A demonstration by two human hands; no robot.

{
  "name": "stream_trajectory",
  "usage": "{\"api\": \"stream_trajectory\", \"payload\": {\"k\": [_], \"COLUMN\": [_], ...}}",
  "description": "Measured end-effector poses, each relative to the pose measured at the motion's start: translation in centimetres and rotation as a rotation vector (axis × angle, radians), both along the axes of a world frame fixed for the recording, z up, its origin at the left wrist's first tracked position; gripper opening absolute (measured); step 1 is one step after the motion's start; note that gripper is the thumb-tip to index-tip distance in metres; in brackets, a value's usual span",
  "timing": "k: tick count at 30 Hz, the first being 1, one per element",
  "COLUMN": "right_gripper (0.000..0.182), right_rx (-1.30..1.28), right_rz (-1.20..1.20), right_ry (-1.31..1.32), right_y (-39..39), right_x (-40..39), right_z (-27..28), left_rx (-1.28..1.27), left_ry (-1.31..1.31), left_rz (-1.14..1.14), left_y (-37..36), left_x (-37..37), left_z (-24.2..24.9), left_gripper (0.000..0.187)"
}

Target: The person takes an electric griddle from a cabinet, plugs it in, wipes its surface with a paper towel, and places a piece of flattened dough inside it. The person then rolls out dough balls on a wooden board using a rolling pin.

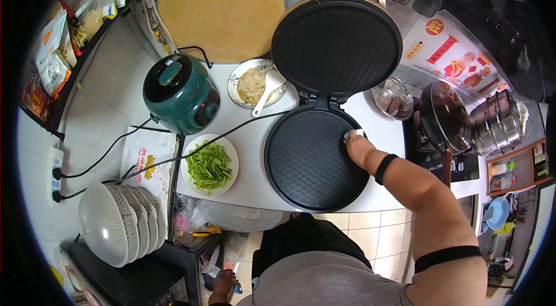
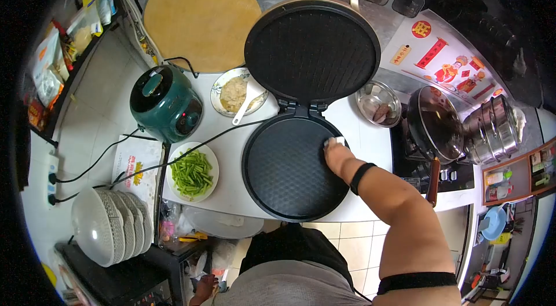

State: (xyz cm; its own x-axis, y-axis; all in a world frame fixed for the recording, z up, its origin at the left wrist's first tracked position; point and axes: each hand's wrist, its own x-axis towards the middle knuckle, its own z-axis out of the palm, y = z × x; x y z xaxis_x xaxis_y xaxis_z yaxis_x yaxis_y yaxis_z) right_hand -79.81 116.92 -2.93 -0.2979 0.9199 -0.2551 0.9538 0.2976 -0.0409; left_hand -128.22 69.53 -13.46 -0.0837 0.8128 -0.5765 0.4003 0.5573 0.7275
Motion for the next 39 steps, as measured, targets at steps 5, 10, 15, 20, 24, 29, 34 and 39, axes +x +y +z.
{"api": "stream_trajectory", "payload": {"k": [5, 10, 15, 20, 24, 29, 34, 39], "right_gripper": [0.031, 0.021, 0.019, 0.021, 0.019, 0.018, 0.019, 0.017], "right_rx": [-0.23, -0.444, -0.463, -0.425, -0.602, -0.552, -0.51, -0.171], "right_rz": [0.342, 0.571, 0.446, 0.307, -0.126, -0.354, -0.644, -0.262], "right_ry": [-0.425, -0.23, -0.067, 0.206, 0.6, 1.442, 1.275, 0.827], "right_y": [-6.5, -10.6, -10.6, -8.2, -8.0, -9.6, -11.0, -13.2], "right_x": [-1.6, -6.3, -13.1, -17.4, -18.5, -18.5, -17.5, -17.9], "right_z": [3.0, 4.6, 2.8, 2.9, 4.2, 5.4, 2.3, 2.0], "left_rx": [-0.277, 0.117, 0.211, -0.154, 0.063, -0.347, -0.105, -0.081], "left_ry": [-0.186, 0.393, 0.473, -0.09, -0.041, -0.029, 0.023, 0.116], "left_rz": [0.309, -0.385, -0.502, 0.241, 0.087, 0.364, 0.189, 0.04], "left_y": [-2.0, -5.2, -3.7, -4.3, -5.4, -2.7, -5.7, -5.2], "left_x": [-0.6, -2.1, -1.2, 0.1, 0.0, 1.7, 0.7, 0.6], "left_z": [-2.1, -4.8, -1.7, -1.8, -2.1, 3.5, -0.2, -0.6], "left_gripper": [0.022, 0.016, 0.012, 0.021, 0.025, 0.023, 0.023, 0.026]}}
